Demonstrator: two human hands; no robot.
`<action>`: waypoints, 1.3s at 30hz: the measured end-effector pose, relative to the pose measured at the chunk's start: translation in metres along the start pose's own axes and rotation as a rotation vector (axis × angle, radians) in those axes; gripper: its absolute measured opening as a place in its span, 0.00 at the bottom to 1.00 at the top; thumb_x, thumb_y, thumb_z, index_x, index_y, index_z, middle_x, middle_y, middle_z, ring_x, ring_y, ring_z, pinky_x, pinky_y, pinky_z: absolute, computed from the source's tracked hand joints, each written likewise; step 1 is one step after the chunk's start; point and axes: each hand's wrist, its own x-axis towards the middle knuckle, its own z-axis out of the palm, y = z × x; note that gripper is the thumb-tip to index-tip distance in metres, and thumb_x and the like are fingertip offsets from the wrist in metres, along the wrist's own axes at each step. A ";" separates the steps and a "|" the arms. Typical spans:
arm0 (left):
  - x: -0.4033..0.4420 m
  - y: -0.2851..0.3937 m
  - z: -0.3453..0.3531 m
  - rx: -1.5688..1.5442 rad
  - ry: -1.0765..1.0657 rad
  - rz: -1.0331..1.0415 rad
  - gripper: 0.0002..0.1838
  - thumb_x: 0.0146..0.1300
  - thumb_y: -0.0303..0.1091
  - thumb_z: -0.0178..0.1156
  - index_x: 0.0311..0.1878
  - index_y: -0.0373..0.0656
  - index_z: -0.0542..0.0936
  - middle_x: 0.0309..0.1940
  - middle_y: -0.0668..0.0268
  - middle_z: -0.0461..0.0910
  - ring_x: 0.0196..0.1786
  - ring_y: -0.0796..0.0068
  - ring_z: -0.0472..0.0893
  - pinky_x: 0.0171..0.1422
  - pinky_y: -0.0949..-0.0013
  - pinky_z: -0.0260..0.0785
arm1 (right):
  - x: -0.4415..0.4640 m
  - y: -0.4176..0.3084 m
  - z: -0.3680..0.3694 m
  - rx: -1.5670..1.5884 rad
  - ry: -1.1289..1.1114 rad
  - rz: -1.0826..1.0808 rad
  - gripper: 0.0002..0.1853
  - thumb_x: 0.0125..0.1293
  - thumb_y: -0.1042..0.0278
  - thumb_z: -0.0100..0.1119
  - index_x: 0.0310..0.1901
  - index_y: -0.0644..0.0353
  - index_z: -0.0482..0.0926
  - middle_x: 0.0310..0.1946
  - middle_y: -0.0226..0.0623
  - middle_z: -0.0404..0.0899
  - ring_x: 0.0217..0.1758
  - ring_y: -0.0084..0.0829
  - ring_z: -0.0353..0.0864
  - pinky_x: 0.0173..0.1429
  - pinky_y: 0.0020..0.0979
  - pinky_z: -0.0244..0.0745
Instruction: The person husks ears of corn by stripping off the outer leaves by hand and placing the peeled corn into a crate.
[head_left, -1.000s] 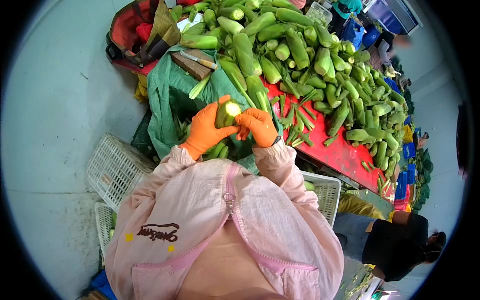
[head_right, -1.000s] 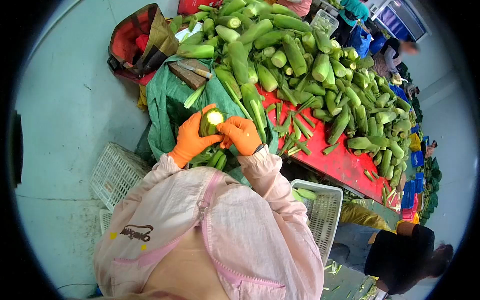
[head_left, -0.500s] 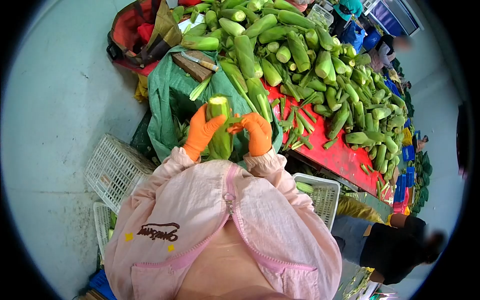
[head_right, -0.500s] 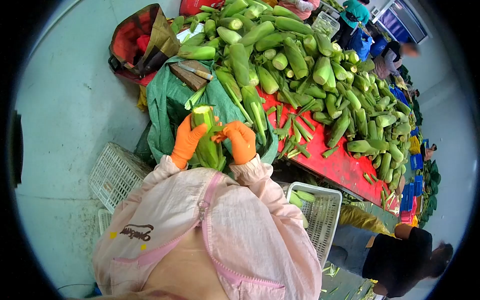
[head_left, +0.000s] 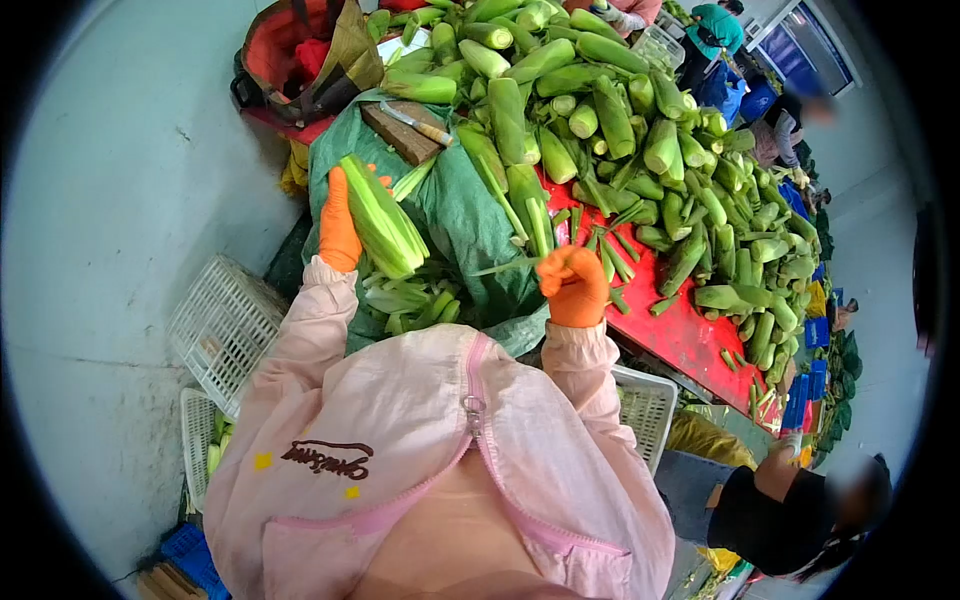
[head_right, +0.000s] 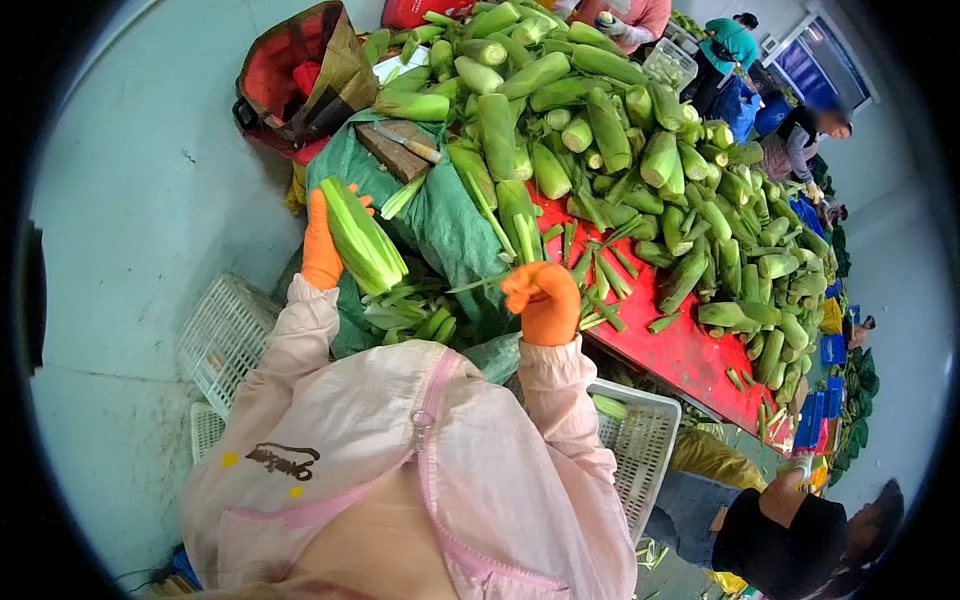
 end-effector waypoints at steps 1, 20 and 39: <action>-0.004 0.002 0.003 0.004 0.004 -0.003 0.42 0.63 0.70 0.52 0.65 0.39 0.71 0.48 0.54 0.81 0.47 0.65 0.81 0.56 0.62 0.75 | 0.001 0.001 0.011 -0.249 0.128 0.126 0.18 0.70 0.57 0.50 0.34 0.67 0.78 0.37 0.50 0.84 0.24 0.31 0.78 0.28 0.26 0.72; -0.035 -0.029 0.034 0.475 -0.381 -0.011 0.32 0.67 0.58 0.58 0.58 0.36 0.75 0.44 0.68 0.80 0.44 0.81 0.76 0.50 0.76 0.69 | 0.040 0.069 0.040 -0.550 0.081 0.488 0.05 0.54 0.71 0.60 0.28 0.64 0.77 0.22 0.34 0.77 0.22 0.28 0.75 0.28 0.29 0.74; -0.038 -0.057 0.015 0.262 -0.223 -0.250 0.22 0.64 0.42 0.63 0.56 0.38 0.76 0.47 0.64 0.81 0.47 0.73 0.81 0.54 0.69 0.73 | 0.028 0.059 0.019 0.172 0.066 0.490 0.17 0.56 0.67 0.54 0.46 0.63 0.78 0.36 0.36 0.82 0.27 0.33 0.80 0.25 0.28 0.73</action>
